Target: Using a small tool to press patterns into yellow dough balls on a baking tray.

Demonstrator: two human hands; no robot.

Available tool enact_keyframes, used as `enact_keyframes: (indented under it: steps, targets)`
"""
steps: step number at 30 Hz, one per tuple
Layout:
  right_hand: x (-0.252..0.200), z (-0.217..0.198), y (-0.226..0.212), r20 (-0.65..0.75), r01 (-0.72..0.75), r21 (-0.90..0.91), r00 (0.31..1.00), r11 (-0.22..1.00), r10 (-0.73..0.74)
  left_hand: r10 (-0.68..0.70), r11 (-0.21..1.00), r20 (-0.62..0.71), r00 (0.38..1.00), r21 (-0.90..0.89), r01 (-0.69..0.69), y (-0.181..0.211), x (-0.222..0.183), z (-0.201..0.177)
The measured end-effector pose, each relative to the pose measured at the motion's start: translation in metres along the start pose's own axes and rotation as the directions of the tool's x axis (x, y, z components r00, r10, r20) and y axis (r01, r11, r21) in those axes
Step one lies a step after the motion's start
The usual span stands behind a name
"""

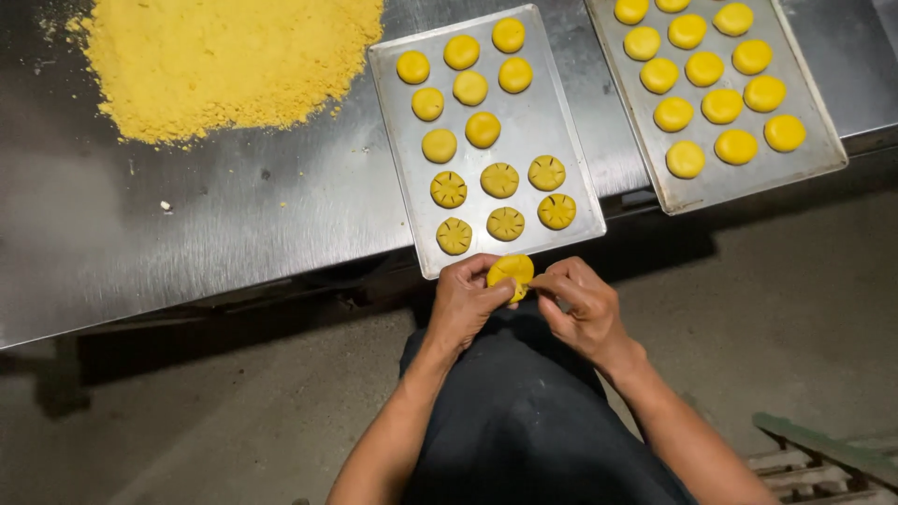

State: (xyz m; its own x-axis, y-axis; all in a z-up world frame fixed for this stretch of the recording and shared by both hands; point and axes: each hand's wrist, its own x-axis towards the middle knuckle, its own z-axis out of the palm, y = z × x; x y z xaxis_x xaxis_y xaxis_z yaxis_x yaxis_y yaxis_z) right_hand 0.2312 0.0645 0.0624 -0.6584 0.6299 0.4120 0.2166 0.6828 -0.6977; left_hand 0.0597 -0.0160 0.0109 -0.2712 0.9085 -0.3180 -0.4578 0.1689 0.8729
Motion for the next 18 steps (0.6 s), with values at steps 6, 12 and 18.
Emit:
enact_keyframes:
  steps: [6,12,18]
  targets:
    - [-0.021,-0.002,0.018,-0.009,-0.121,-0.021,0.993,0.992,0.121,-0.039,0.995,-0.048,0.998,0.094,0.044,0.007,-0.001,-0.003]
    - [-0.002,-0.008,-0.004,-0.026,-0.040,0.046,0.999,0.998,0.041,-0.068,0.991,-0.054,0.996,0.113,0.074,0.017,0.000,0.008]
    - [-0.020,-0.007,0.031,0.051,-0.094,-0.036,0.994,0.995,0.095,-0.006,0.993,-0.001,1.000,0.118,0.006,0.002,0.008,0.006]
